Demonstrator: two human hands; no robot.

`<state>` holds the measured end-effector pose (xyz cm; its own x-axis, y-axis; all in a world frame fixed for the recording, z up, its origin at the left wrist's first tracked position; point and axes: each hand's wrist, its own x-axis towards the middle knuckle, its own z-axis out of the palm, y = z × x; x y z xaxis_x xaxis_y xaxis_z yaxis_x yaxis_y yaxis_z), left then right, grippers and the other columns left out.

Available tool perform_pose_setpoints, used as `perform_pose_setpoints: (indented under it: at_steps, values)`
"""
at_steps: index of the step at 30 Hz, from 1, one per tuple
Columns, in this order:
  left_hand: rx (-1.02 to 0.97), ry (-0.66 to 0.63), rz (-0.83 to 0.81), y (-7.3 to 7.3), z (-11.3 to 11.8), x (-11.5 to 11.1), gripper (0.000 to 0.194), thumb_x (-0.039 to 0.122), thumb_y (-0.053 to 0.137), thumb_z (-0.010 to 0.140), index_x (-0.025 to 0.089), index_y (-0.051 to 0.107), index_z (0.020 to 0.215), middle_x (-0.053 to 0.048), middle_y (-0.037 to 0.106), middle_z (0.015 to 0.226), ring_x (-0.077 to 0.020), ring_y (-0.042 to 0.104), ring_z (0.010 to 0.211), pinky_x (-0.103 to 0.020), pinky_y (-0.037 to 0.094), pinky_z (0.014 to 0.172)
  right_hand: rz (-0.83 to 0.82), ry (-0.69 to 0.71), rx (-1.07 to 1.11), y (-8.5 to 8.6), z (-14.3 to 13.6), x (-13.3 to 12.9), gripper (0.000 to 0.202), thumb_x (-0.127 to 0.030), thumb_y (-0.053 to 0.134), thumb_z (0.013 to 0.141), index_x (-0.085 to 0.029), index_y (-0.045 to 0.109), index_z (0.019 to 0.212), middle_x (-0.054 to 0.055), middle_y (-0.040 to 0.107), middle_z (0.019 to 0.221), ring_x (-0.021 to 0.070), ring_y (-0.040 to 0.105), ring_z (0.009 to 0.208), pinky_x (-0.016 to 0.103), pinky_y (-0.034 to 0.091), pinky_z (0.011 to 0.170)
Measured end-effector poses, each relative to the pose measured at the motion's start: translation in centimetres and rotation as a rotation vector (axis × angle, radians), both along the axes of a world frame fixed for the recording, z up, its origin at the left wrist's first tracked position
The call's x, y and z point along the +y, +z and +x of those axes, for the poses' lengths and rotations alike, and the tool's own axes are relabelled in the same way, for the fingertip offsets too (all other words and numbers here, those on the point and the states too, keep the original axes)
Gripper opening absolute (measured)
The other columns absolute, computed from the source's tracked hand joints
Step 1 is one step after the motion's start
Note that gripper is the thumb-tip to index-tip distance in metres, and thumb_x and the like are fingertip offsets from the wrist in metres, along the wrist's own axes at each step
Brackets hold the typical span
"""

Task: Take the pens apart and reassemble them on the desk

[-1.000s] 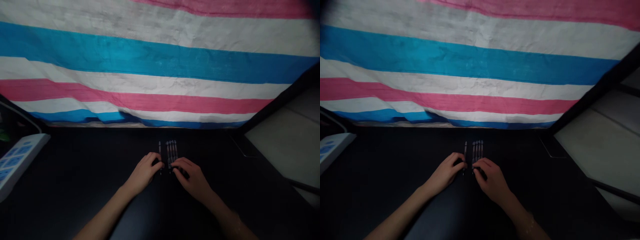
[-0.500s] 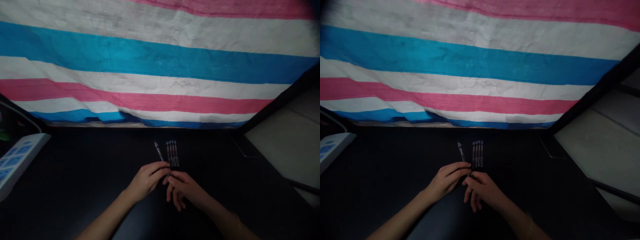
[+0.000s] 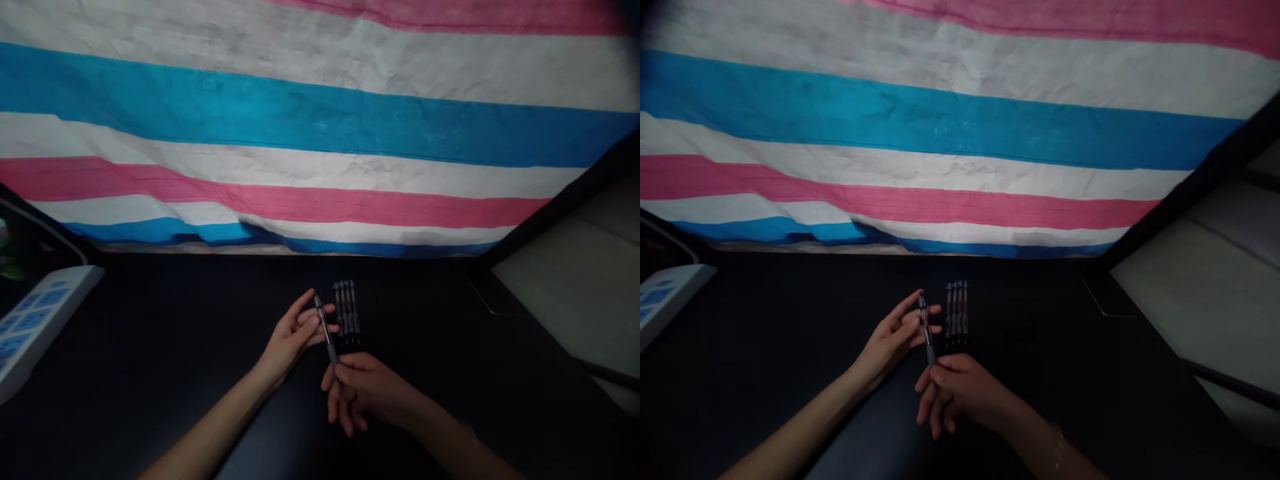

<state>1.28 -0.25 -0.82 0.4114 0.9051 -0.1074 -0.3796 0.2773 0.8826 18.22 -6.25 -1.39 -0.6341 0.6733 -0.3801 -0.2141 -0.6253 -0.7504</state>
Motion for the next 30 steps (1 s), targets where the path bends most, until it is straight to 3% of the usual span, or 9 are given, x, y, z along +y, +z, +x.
perform_pose_setpoints:
  at_steps: [3, 7, 10, 13, 19, 25, 30]
  values:
    - [-0.054, -0.081, -0.139, 0.19, -0.01, 0.13, 0.039, 0.026, 0.069, 0.082, 0.012, 0.061, 0.117, -0.011, 0.072, 0.092, -0.0182, 0.070, 0.081, -0.028, 0.054, 0.077, -0.011, 0.016, 0.063, -0.18, -0.07, -0.21, 0.038, -0.045, 0.054, 0.089, -0.010, 0.058, 0.101, 0.011, 0.070, 0.081, 0.0138, 0.066, 0.055, 0.017, 0.041, 0.039]
    - [-0.073, -0.054, -0.203, 0.47, -0.05, 0.01, 0.025, 0.024, 0.077, 0.074, 0.011, 0.069, 0.094, -0.009, 0.074, 0.087, -0.0165, 0.070, 0.079, -0.024, 0.054, 0.074, -0.024, 0.007, 0.047, -0.46, -0.17, -0.11, 0.034, -0.041, 0.056, 0.087, -0.010, 0.060, 0.101, 0.010, 0.070, 0.084, 0.0128, 0.066, 0.057, 0.015, 0.037, 0.038]
    - [-0.072, -0.028, -0.235, 0.54, -0.08, 0.06, 0.028, 0.024, 0.081, 0.069, 0.011, 0.070, 0.091, -0.009, 0.075, 0.083, -0.0166, 0.071, 0.076, -0.024, 0.055, 0.072, -0.044, -0.012, 0.001, -0.53, -0.31, 0.04, 0.035, -0.045, 0.059, 0.083, -0.011, 0.059, 0.086, 0.007, 0.068, 0.071, 0.0088, 0.059, 0.045, 0.014, 0.029, 0.033]
    - [-0.060, -0.012, -0.248, 0.47, -0.04, 0.07, 0.029, 0.025, 0.083, 0.066, 0.010, 0.070, 0.088, -0.008, 0.074, 0.077, -0.0161, 0.071, 0.071, -0.023, 0.055, 0.069, -0.022, -0.022, -0.039, -0.40, -0.45, 0.06, 0.034, -0.043, 0.067, 0.077, -0.011, 0.056, 0.077, 0.005, 0.067, 0.064, 0.0076, 0.057, 0.041, 0.014, 0.030, 0.033]
    - [-0.011, 0.022, -0.243, 0.21, 0.17, -0.06, 0.028, 0.025, 0.083, 0.066, 0.011, 0.068, 0.085, -0.008, 0.074, 0.076, -0.0151, 0.071, 0.069, -0.022, 0.055, 0.066, -0.018, -0.051, -0.086, -0.18, -0.71, -0.15, 0.037, -0.039, 0.076, 0.070, -0.015, 0.050, 0.080, 0.001, 0.065, 0.058, 0.0099, 0.059, 0.041, 0.015, 0.037, 0.036]
    - [-0.006, 0.021, -0.231, 0.28, 0.18, 0.04, 0.033, 0.026, 0.083, 0.065, 0.011, 0.069, 0.090, -0.008, 0.074, 0.079, -0.0140, 0.070, 0.068, -0.020, 0.054, 0.064, -0.089, -0.077, 0.051, -0.14, -0.44, -0.19, 0.045, -0.054, 0.057, 0.085, -0.012, 0.056, 0.101, 0.011, 0.070, 0.081, 0.0170, 0.069, 0.065, 0.019, 0.045, 0.045]
    - [0.035, 0.008, -0.205, 0.20, 0.21, -0.12, 0.034, 0.028, 0.082, 0.067, 0.011, 0.069, 0.094, -0.008, 0.074, 0.079, -0.0138, 0.069, 0.068, -0.021, 0.053, 0.064, -0.070, -0.067, 0.036, -0.18, -0.34, -0.24, 0.032, -0.040, 0.067, 0.081, -0.013, 0.055, 0.092, 0.008, 0.068, 0.080, 0.0162, 0.067, 0.067, 0.020, 0.046, 0.049]
